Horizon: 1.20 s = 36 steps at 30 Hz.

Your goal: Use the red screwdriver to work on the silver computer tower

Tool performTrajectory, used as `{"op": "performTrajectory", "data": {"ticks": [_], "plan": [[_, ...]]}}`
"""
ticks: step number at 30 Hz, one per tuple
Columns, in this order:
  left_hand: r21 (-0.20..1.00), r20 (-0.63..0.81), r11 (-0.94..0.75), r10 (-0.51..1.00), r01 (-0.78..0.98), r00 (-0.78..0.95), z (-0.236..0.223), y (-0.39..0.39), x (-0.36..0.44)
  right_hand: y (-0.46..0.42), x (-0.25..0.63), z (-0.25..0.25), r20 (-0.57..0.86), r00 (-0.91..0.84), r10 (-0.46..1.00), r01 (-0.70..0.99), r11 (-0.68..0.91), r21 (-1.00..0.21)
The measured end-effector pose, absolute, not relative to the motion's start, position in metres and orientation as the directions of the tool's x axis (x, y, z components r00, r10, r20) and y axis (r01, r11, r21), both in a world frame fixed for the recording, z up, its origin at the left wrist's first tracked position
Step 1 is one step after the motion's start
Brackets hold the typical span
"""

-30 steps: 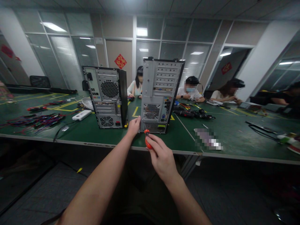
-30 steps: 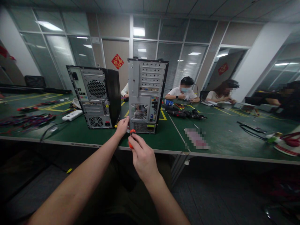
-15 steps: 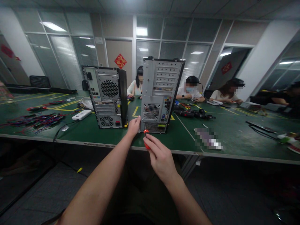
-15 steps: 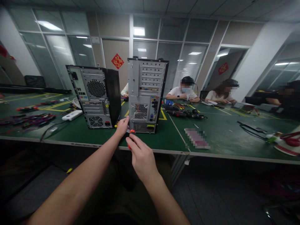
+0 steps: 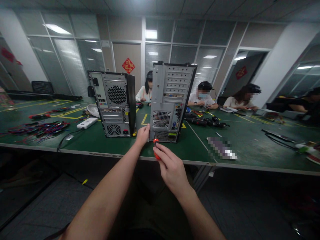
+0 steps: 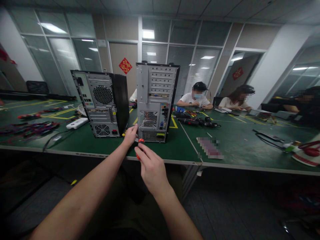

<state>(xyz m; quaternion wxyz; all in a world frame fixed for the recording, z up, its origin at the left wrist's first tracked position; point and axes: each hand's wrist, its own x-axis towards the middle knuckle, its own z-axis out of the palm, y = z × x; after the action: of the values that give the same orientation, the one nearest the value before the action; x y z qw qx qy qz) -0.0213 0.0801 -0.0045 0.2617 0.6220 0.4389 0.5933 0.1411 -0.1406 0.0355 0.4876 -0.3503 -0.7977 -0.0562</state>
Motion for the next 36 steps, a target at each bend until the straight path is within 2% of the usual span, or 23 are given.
{"op": "performTrajectory", "data": {"ticks": [3, 9, 17, 24, 31, 36], "plan": [[0.854, 0.498, -0.468, 0.862, 0.229, -0.093, -0.0051, 0.0812, -0.0212, -0.1416, 0.141, 0.0361, 0.815, -0.275, 0.509, 0.623, 0.741, -0.253], [0.854, 0.496, -0.469, 0.865, 0.224, -0.079, -0.0055, 0.0812, -0.021, -0.1395, 0.1405, 0.032, 0.81, -0.156, 0.565, 0.621, 0.694, -0.365], [0.845, 0.506, -0.472, 0.858, 0.253, -0.09, -0.0051, 0.0813, -0.0213, -0.1402, 0.1402, 0.0337, 0.806, -0.306, 0.506, 0.63, 0.743, -0.227], [0.848, 0.503, -0.471, 0.859, 0.244, -0.092, -0.0056, 0.0816, -0.0217, -0.1387, 0.14, 0.0313, 0.821, -0.169, 0.545, 0.629, 0.701, -0.336], [0.851, 0.5, -0.468, 0.861, 0.236, -0.093, -0.0058, 0.0822, -0.0217, -0.1402, 0.1412, 0.0351, 0.815, -0.289, 0.502, 0.607, 0.755, -0.25], [0.85, 0.502, -0.471, 0.86, 0.235, -0.093, -0.0057, 0.0817, -0.0218, -0.1396, 0.1408, 0.0333, 0.825, -0.201, 0.528, 0.625, 0.718, -0.306]]}}
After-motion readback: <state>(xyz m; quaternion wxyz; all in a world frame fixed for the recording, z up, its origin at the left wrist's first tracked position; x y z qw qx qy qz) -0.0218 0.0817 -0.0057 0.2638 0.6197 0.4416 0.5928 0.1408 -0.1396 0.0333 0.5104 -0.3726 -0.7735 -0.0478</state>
